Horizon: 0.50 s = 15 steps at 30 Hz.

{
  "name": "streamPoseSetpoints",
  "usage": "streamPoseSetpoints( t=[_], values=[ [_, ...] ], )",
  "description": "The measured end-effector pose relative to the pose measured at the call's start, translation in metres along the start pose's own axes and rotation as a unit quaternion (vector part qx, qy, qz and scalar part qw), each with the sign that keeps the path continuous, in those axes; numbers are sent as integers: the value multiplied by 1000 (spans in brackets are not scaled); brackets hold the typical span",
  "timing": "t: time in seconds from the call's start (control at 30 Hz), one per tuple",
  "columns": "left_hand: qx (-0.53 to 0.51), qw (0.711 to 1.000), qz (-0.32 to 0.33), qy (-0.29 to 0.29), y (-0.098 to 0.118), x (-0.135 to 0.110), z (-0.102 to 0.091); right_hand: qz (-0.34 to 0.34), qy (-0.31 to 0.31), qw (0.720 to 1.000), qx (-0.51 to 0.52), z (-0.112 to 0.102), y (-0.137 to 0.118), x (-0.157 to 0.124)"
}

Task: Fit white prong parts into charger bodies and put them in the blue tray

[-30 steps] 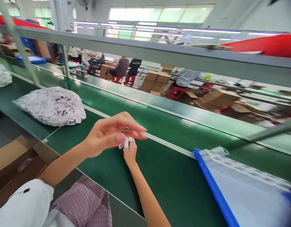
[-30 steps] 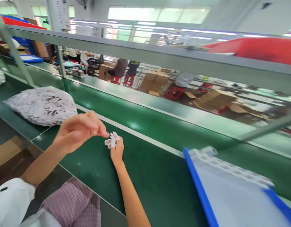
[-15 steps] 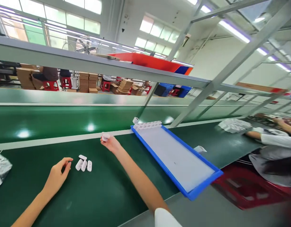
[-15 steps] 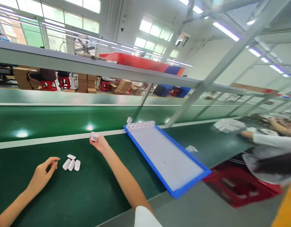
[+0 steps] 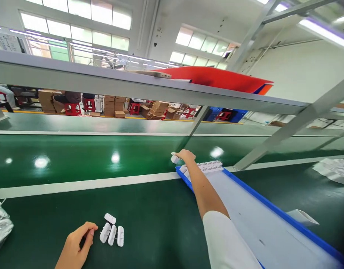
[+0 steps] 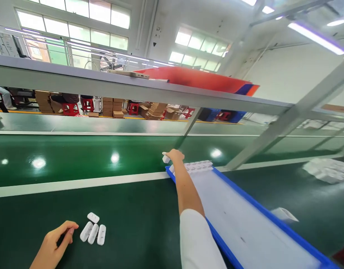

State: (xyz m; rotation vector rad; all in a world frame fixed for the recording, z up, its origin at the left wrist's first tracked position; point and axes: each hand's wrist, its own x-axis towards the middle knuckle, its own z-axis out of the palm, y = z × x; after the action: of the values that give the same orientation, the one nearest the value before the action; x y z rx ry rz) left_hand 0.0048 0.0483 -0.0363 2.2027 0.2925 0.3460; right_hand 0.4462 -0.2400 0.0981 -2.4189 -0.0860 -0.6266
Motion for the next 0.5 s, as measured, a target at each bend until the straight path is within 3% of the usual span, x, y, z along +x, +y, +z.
streamPoseSetpoints(
  t=[0.13, 0.3, 0.4, 0.5],
  values=[
    [3, 1000, -17, 3, 6, 2, 1, 37, -165, 975, -144, 7, -16, -3],
    [39, 997, 44, 52, 21, 1, 0, -45, -295, 922, -248, 4, -68, -38],
    [56, 990, 106, 80, 26, -1, -1, -155, -358, 885, -255, -10, -104, -97],
    [59, 985, 121, 106, 35, -9, 0, -275, -408, 842, -219, -40, -130, -185]
  ],
)
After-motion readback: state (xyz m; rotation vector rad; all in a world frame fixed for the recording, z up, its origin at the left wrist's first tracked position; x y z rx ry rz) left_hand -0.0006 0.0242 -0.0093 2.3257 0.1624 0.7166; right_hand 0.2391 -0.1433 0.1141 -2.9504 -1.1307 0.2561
